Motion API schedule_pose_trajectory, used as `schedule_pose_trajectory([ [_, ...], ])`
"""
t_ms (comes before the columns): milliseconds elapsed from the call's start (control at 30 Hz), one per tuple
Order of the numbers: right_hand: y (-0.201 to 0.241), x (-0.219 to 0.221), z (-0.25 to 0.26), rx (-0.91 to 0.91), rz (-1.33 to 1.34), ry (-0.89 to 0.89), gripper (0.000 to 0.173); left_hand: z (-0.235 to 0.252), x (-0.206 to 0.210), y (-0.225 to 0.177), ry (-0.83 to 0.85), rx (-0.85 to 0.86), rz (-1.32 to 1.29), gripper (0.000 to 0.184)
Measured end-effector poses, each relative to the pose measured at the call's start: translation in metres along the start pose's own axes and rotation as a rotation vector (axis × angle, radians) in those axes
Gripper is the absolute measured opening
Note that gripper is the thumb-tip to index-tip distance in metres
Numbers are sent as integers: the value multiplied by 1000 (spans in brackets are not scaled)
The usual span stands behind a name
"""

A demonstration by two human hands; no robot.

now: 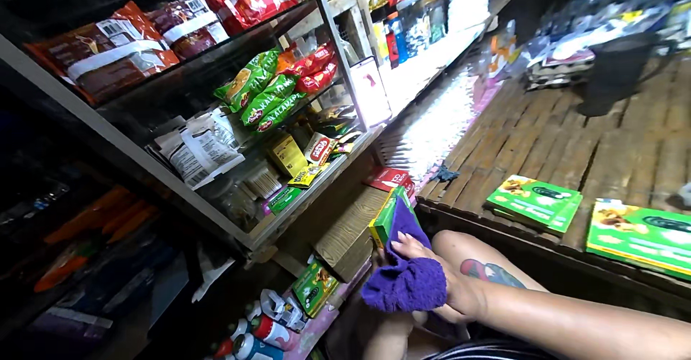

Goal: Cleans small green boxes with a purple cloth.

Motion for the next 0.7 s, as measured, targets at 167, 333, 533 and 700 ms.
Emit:
schedule_pose_trajectory([
  [167,-7,-13,8,144,-1,-117,53,12,8,19,-35,311,-384,22],
  [333,-27,-9,-2,314,114,-265,56,18,5,14,37,355,-409,60],
  [533,-16,1,-7,370,119,-191,50,15,-5,8,-62,451,-494,64],
  [700,-3,15,-7,203,111,-46,55,18,-12,9,-164,503,-490,64],
])
Point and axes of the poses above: each hand's wrist, its own z-axis towards the middle knuckle, its own x-axis out of the palm, y = z × x, the point moved 1 cm from there along z, towards the middle knuckle, and after that the axes turned 8 degrees about y, right-handed, at the moved point
